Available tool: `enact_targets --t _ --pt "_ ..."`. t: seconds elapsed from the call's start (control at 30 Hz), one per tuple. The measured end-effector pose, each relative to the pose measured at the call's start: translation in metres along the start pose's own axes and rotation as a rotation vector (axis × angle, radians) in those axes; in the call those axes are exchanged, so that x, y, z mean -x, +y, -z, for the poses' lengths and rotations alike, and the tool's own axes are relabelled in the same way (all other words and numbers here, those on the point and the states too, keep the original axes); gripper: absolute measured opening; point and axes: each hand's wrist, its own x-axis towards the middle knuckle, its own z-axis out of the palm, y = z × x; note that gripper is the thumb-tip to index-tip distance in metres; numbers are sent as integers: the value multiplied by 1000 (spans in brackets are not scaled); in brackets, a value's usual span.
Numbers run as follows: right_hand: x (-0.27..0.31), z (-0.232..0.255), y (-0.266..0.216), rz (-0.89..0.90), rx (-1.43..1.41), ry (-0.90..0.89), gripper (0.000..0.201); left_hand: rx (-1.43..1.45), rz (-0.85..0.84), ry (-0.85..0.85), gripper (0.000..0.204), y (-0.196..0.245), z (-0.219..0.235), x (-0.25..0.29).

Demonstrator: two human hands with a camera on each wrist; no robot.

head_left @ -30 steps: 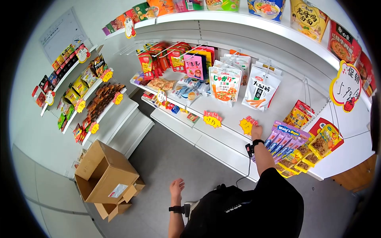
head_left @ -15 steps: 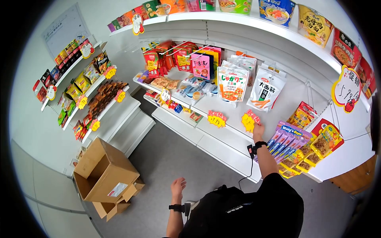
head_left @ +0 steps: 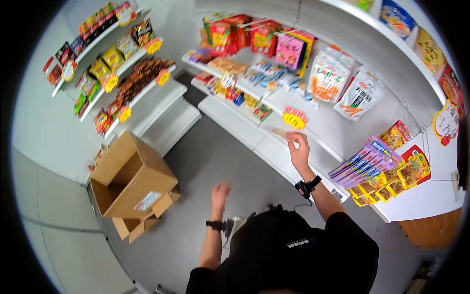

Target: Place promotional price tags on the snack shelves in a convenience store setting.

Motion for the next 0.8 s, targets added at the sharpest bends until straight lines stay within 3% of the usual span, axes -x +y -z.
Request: enact_targets --t 0.17,0.37,0.53,0.63,0.8 --pt "26 -47 -50 179 17 -219 25 14 -142 -7 24 43 21 -9" --pt "50 -86 -79 221 8 -306 25 -121 -298 -91 31 75 48 -16" --pt "54 -109 -92 233 -49 -373 26 -179 -436 -135 55 96 52 -27" --pt "52 -121 -94 240 -89 -408 27 -164 -434 -167 65 109 49 -35" --pt "44 -149 -88 100 -184 -490 25 -114 -489 -153 66 119 49 -63"
